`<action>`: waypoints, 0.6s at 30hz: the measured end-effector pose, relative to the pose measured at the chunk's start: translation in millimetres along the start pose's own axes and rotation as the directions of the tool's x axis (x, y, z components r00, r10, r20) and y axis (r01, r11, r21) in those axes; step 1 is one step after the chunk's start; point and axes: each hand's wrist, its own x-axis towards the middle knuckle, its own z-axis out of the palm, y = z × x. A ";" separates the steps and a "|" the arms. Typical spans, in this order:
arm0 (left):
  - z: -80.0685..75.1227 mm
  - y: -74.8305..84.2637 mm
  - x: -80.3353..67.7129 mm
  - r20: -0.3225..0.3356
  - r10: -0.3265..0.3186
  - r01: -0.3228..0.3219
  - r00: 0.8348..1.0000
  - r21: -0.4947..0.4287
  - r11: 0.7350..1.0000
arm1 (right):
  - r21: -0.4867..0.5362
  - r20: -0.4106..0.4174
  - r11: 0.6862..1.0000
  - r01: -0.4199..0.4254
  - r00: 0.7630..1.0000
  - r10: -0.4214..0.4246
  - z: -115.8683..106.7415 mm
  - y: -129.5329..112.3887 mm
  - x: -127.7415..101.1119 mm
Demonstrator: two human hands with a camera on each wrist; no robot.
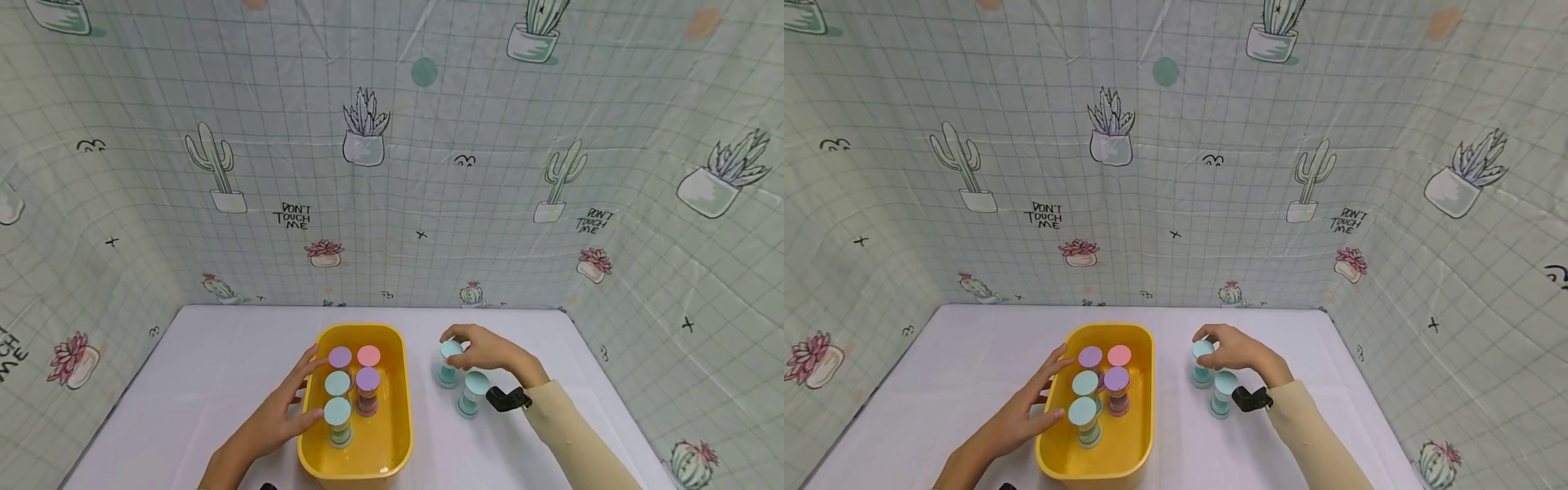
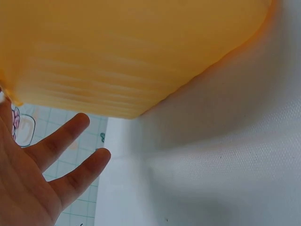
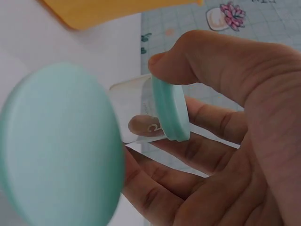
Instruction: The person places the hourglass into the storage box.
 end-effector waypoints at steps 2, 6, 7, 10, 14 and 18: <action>0.0 0.2 0.6 0.000 -0.006 0.006 1.000 -0.001 1.000 | -0.007 -0.005 1.000 0.006 1.000 -0.006 -2.8 -3.8 -0.3; 1.0 0.5 0.8 -0.001 -0.012 0.012 1.000 -0.004 1.000 | -0.010 -0.021 1.000 0.020 1.000 -0.020 -8.6 -13.9 -4.2; 1.4 0.5 0.6 -0.002 -0.010 0.010 1.000 -0.004 1.000 | -0.014 -0.024 1.000 0.024 0.999 -0.024 -10.3 -17.2 -5.4; 2.5 0.2 -0.9 -0.005 -0.009 0.009 1.000 -0.006 1.000 | -0.037 -0.025 0.999 0.033 0.999 -0.034 -15.6 -28.7 -8.7; 2.7 0.4 -2.0 -0.015 -0.008 0.008 1.000 0.003 1.000 | -0.071 -0.033 0.996 0.058 0.998 -0.060 -22.4 -45.8 -14.7; 1.8 0.8 -0.9 -0.015 -0.008 0.009 1.000 0.008 1.000 | -0.074 -0.035 0.994 0.077 0.996 -0.080 -27.4 -63.5 -24.2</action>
